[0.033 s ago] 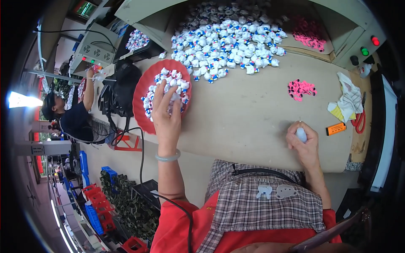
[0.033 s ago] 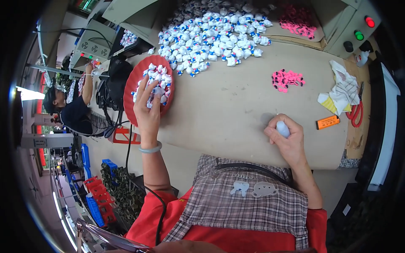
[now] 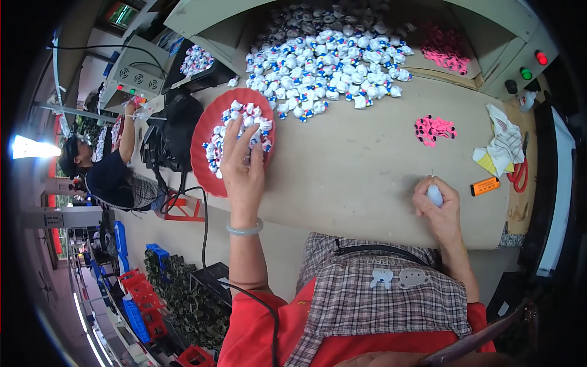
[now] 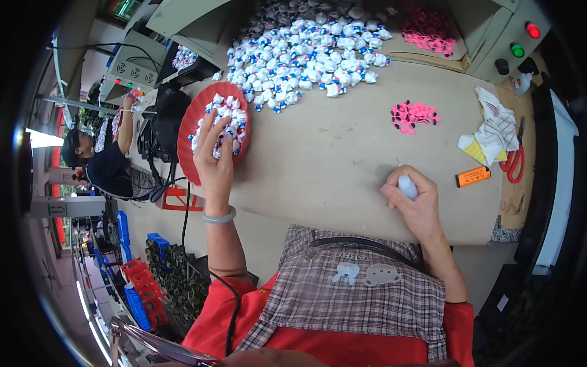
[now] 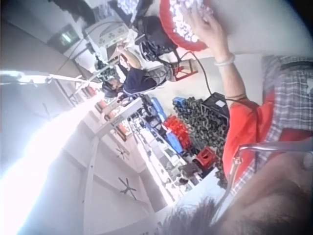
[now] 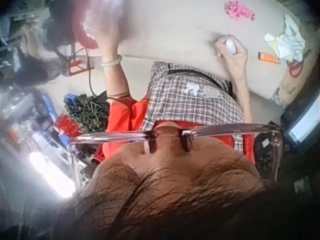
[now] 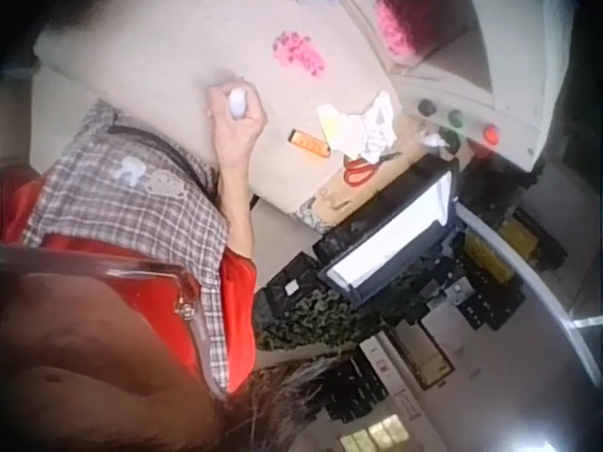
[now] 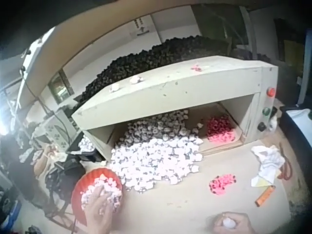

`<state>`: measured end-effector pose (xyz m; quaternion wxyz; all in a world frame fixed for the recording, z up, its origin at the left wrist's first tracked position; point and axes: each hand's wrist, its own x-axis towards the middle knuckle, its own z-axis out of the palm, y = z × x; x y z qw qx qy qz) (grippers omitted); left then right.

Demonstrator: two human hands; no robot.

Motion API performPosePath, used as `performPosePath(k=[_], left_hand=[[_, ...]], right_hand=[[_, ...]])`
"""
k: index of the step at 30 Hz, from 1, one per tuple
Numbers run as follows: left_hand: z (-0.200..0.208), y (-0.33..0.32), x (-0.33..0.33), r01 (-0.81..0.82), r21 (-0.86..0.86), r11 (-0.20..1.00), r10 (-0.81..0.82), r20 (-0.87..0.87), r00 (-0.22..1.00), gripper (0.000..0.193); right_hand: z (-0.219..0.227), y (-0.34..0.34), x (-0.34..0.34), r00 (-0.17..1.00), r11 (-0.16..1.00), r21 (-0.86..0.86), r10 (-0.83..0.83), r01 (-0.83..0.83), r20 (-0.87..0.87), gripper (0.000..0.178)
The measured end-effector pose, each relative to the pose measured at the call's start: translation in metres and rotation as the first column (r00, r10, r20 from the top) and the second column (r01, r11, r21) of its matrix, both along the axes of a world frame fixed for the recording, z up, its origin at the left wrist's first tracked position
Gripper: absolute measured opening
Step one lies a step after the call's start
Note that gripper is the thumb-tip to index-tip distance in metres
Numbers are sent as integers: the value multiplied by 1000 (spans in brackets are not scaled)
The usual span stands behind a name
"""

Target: The person applies glue to small figurine pieces using a squeeze bottle and attaches small decorative accessories to each figurine by hand.

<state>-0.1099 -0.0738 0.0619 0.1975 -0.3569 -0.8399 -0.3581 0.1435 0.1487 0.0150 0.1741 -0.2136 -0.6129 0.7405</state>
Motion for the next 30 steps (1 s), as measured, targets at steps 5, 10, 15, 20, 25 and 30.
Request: performPosePath(k=[5, 10, 15, 20, 25, 30], left_hand=[[-13, 53, 7, 223, -107, 969, -229, -44, 973, 26], [-38, 92, -9, 200, -178, 963, -225, -133, 965, 26], [-41, 96, -4, 173, -300, 938, -214, -108, 971, 27], [-38, 86, 32, 345, -25, 938, -321, 308, 895, 28], [-27, 79, 68, 215, 535, 817, -574, 786, 228, 25], [-31, 78, 90, 208, 641, 739, -670, 732, 124, 26]], right_hand=[[-1, 0, 0, 1000, 1000, 15, 11, -11, 29, 11], [-1, -1, 0, 1000, 999, 24, 21, -22, 17, 12], [-2, 1, 2, 1000, 1000, 11, 14, -14, 22, 13], [4, 4, 2, 997, 996, -74, 48, -53, -62, 20], [5, 11, 5, 989, 983, -179, 11, -38, -149, 26], [5, 18, 7, 991, 998, 64, 16, -8, -130, 23]])
